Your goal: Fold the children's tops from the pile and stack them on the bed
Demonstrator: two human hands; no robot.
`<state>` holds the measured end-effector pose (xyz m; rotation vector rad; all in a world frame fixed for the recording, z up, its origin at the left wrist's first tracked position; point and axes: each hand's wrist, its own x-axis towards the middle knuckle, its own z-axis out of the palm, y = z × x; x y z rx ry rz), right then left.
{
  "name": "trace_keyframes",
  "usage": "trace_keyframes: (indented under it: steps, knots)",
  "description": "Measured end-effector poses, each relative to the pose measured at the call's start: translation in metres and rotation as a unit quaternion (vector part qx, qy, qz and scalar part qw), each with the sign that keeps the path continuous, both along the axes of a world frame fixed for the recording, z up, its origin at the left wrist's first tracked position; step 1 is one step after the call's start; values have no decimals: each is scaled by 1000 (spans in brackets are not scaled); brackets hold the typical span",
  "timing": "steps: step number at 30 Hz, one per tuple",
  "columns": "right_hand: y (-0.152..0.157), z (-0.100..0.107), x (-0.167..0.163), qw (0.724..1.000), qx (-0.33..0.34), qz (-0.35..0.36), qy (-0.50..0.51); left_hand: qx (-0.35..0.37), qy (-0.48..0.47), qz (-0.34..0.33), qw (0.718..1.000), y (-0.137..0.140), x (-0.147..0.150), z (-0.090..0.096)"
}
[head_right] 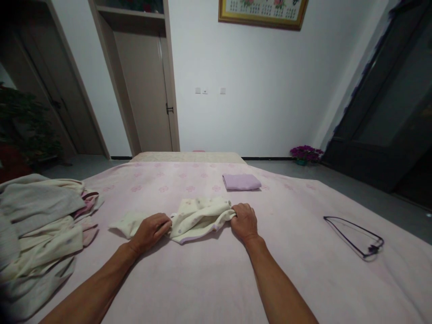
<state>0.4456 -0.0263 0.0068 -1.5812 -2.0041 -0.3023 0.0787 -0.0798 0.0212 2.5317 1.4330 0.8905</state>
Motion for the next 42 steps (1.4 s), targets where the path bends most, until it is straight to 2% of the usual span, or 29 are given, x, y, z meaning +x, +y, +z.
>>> trace_keyframes:
  steps: [4, 10, 14, 18, 20, 22, 24, 26, 29, 31, 36, 39, 42]
  knots:
    - [0, 0, 0, 999, -8, 34, 15, -36, 20, -30, 999, -1, 4, 1]
    - [2, -1, -2, 998, -30, 52, 25, -27, 8, -6, 1000, 3, 2, -11]
    - [0, 1, -4, 997, -32, 68, 22, -45, -56, 74, 995, 7, 1, -17]
    - [1, 1, -3, 996, -41, 78, 20, -87, -107, 198, 971, 10, -2, -15]
    - [2, -2, -2, 996, -44, 79, 23, -71, -117, 250, 959, 12, -5, -14]
    - [4, -4, -1, 996, -38, 76, 31, -7, -111, 278, 954, 12, -7, -12]
    - [6, -6, 0, 996, -32, 71, 38, 74, -96, 266, 956, 10, -9, -9]
    - [7, -7, 1, 996, -30, 70, 47, 94, -77, 199, 973, 6, -9, -6]
    - [9, -8, 3, 994, -18, 72, 82, 2, -27, 44, 999, 0, -6, -2]
    - [11, -9, 5, 990, -1, 68, 123, -43, 4, -17, 999, 0, -5, -1]
    - [11, -11, 6, 971, 22, 49, 235, -30, 23, -28, 999, 10, -12, -9]
    - [9, -9, 2, 950, 12, 56, 308, -22, 16, 13, 1000, 13, -17, -17]
    - [6, 3, -5, 931, -7, 80, 357, -13, -34, 75, 996, 13, -17, -17]
